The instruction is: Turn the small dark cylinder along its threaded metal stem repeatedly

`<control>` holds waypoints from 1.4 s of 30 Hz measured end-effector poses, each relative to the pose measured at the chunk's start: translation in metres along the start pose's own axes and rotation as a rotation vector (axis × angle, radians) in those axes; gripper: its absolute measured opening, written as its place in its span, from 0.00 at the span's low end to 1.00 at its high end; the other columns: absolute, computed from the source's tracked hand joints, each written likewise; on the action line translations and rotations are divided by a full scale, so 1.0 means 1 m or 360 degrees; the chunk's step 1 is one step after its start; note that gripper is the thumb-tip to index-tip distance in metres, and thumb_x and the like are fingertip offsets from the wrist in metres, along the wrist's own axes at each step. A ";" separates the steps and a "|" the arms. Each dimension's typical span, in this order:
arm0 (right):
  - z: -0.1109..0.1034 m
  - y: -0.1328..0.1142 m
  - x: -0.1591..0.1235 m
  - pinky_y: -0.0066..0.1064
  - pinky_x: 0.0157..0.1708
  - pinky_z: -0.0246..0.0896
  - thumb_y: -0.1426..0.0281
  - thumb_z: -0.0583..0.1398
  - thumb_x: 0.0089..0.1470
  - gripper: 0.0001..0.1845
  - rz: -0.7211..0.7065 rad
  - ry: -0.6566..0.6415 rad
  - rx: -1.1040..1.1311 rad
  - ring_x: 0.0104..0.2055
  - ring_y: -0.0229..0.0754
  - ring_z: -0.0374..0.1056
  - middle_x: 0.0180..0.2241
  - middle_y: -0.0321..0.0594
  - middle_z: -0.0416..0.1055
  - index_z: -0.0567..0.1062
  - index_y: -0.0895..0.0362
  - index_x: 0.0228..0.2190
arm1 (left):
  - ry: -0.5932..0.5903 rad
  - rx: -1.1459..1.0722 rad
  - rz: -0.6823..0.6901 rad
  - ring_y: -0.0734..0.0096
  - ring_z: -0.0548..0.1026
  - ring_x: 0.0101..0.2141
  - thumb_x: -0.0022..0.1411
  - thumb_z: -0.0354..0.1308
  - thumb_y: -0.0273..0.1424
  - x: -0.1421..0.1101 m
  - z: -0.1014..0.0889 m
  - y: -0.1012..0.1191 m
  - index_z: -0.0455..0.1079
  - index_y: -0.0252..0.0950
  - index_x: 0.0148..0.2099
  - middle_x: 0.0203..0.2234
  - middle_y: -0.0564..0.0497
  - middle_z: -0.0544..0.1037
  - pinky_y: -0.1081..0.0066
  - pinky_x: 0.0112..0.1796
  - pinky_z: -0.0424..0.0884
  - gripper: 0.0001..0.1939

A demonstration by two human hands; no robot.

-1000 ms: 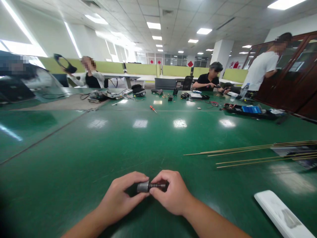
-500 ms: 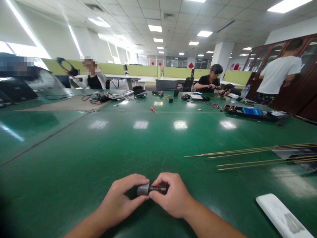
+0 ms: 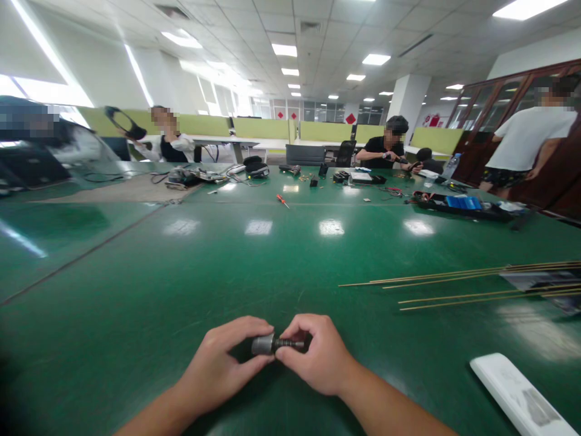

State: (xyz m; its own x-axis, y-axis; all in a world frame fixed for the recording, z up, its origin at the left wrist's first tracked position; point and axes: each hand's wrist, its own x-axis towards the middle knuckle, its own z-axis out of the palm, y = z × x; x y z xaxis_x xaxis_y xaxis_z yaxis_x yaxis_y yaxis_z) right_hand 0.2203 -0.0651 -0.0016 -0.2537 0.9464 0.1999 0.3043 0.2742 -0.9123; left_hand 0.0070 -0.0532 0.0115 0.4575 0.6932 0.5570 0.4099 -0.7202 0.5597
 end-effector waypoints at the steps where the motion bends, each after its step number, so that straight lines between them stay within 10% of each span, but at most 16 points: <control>1: 0.000 0.000 0.000 0.25 0.28 0.56 0.72 0.66 0.46 0.03 -0.0001 -0.0001 0.0002 0.26 0.37 0.64 0.23 0.33 0.70 0.76 0.58 0.25 | 0.0001 0.0004 -0.0002 0.70 0.81 0.37 0.53 0.68 0.25 0.000 0.000 0.000 0.75 0.40 0.44 0.36 0.51 0.82 0.74 0.41 0.77 0.15; 42: -0.002 -0.004 -0.002 0.26 0.29 0.59 0.71 0.66 0.47 0.03 -0.0071 0.0057 -0.0027 0.27 0.38 0.66 0.24 0.35 0.72 0.75 0.57 0.26 | 0.0028 0.0088 0.0077 0.64 0.81 0.38 0.56 0.67 0.27 -0.002 -0.003 -0.002 0.75 0.38 0.46 0.37 0.47 0.82 0.68 0.42 0.78 0.14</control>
State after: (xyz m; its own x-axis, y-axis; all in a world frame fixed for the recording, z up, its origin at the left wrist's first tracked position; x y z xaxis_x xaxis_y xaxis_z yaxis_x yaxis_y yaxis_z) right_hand 0.2213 -0.0674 0.0025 -0.2346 0.9385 0.2532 0.3089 0.3189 -0.8960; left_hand 0.0029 -0.0535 0.0110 0.4642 0.6575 0.5935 0.4307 -0.7530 0.4974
